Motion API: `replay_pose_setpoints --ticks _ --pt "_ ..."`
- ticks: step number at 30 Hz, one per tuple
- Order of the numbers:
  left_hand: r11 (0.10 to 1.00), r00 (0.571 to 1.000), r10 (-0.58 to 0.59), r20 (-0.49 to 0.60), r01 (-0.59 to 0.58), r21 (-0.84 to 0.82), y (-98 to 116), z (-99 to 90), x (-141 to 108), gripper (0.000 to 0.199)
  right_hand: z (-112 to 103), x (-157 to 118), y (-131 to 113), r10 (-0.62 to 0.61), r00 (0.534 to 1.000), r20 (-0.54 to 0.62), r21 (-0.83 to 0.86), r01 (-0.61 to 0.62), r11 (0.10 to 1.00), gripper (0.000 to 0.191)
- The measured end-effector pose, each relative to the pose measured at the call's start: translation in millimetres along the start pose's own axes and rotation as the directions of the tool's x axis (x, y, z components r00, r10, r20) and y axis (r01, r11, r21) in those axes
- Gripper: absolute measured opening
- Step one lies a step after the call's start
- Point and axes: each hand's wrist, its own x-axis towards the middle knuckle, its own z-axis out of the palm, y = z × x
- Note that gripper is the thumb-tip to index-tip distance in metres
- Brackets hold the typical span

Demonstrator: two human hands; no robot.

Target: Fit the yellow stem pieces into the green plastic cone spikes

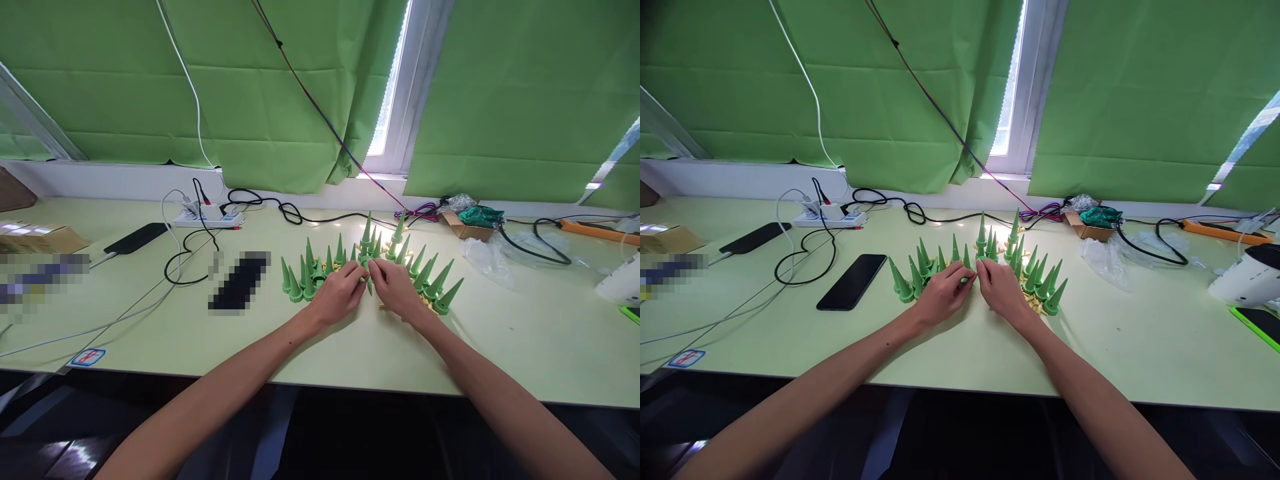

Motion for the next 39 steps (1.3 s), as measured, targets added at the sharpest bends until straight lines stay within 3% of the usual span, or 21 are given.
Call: replay_pose_setpoints --ticks 39 --pt "0.998 0.998 -0.042 -0.051 0.04 -0.043 2.8 -0.1 2.9 0.011 0.9 0.0 0.1 0.008 1.0 -0.001 0.015 -0.008 1.0 0.039"
